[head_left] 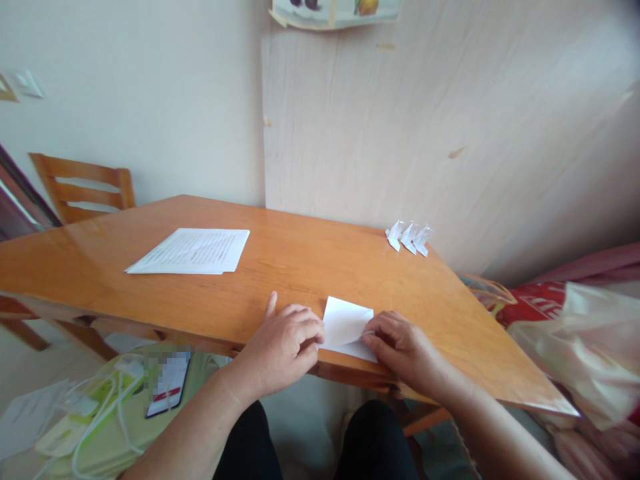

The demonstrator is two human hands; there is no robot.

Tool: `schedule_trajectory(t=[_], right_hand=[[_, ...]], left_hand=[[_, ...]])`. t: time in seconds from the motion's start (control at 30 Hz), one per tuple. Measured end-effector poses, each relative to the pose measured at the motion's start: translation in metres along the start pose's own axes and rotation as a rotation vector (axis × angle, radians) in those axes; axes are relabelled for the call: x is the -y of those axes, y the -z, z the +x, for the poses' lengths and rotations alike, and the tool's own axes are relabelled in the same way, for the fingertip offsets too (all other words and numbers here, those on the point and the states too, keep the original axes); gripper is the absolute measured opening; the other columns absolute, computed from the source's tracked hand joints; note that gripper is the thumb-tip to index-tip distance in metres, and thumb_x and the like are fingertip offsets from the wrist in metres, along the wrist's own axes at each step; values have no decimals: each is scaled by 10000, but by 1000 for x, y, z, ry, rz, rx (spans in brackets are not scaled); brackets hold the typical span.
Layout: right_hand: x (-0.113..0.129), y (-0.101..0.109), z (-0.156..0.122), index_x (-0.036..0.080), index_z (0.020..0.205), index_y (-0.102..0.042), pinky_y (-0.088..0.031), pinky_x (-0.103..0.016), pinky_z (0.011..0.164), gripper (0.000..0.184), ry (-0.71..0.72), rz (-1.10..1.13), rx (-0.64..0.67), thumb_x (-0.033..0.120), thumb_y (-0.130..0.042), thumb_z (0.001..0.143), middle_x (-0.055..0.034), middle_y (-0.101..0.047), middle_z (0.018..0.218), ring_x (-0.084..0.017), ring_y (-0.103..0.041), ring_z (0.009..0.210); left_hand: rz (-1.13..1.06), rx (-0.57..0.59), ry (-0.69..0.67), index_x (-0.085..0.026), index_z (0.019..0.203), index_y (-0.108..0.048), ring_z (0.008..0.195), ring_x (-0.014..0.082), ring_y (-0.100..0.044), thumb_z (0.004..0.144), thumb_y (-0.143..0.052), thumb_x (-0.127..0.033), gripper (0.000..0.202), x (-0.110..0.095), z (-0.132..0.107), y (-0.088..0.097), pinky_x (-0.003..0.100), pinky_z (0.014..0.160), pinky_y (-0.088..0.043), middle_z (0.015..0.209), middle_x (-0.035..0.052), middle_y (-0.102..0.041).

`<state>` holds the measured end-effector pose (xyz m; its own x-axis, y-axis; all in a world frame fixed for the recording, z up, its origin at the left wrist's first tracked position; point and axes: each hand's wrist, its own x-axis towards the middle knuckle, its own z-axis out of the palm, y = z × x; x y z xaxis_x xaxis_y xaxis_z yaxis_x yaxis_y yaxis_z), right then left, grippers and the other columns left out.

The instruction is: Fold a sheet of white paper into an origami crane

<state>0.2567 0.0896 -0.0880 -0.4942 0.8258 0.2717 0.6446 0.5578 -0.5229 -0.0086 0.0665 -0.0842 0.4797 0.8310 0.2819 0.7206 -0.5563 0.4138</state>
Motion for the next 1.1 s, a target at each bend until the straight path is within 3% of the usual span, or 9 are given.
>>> schedule_trajectory(t=[0.3, 0.8, 1.1], right_hand=[[-17, -12, 8, 215, 729, -579, -411, -316, 702, 276, -135, -59, -29, 386, -579, 945, -15, -601, 780, -180, -561, 767], [-12, -12, 13, 213, 708, -548, -385, -298, 639, 277, -199, -28, -39, 391, -582, 918, 1, -590, 745, -165, -551, 707], [-13, -15, 12, 215, 707, -559, -377, -291, 613, 288, -225, -31, -58, 409, -587, 918, -2, -601, 730, -164, -554, 688]], left_hand=[[48, -8, 66, -247, 811, -599, 1029, 210, -553, 800, -530, -107, 156, -4, 4, -4, 665, 1153, -39, 958, -37, -662], [43, -33, 54, -245, 798, -587, 1013, 212, -555, 827, -525, -117, 145, -5, 0, -4, 642, 1159, -89, 984, -19, -668], [32, -90, 112, -244, 791, -618, 1032, 245, -560, 874, -614, -261, 85, -12, 4, -10, 712, 1134, -62, 981, -16, -682]])
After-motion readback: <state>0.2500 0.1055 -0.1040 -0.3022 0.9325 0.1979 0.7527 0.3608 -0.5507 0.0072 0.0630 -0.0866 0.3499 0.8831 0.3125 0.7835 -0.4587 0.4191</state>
